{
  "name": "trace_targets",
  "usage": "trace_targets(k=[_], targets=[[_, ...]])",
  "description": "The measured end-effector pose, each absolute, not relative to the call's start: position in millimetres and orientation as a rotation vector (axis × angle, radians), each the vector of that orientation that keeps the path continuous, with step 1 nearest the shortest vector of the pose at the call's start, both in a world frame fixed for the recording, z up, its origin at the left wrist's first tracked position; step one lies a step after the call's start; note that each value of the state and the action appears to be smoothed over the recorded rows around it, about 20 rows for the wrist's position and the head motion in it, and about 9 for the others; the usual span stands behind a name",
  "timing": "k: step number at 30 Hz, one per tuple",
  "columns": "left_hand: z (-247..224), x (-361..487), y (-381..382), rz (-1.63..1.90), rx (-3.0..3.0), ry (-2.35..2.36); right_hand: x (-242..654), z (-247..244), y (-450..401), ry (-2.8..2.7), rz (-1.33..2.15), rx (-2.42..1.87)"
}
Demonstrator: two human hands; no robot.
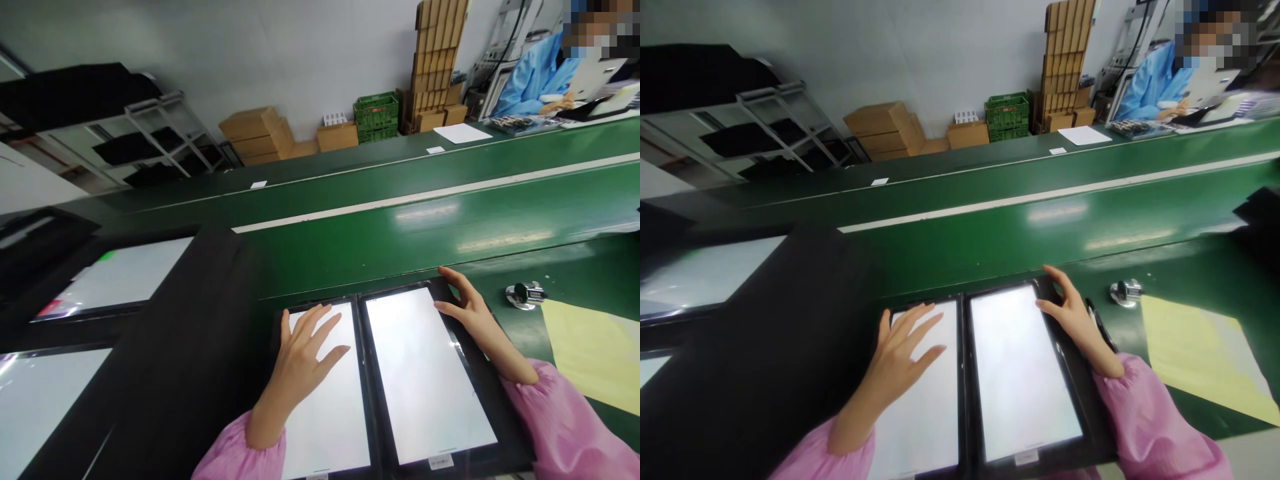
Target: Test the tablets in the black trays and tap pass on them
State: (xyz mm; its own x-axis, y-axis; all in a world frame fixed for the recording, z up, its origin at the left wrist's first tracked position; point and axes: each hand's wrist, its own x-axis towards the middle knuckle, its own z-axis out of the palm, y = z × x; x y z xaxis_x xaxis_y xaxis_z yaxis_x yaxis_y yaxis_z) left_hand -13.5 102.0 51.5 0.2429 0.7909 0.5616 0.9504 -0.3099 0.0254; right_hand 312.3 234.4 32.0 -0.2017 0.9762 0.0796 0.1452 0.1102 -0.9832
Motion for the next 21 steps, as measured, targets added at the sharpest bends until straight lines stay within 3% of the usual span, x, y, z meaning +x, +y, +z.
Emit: trace_targets(k=[14, 21], targets=[[58, -5, 99, -0.903, -2.260, -1.537, 317, 32, 237, -1.720, 1.077, -1.221], [64, -5, 95, -0.802, -2.308, -1.629, 318, 35, 239, -1.635, 0.963, -1.317]])
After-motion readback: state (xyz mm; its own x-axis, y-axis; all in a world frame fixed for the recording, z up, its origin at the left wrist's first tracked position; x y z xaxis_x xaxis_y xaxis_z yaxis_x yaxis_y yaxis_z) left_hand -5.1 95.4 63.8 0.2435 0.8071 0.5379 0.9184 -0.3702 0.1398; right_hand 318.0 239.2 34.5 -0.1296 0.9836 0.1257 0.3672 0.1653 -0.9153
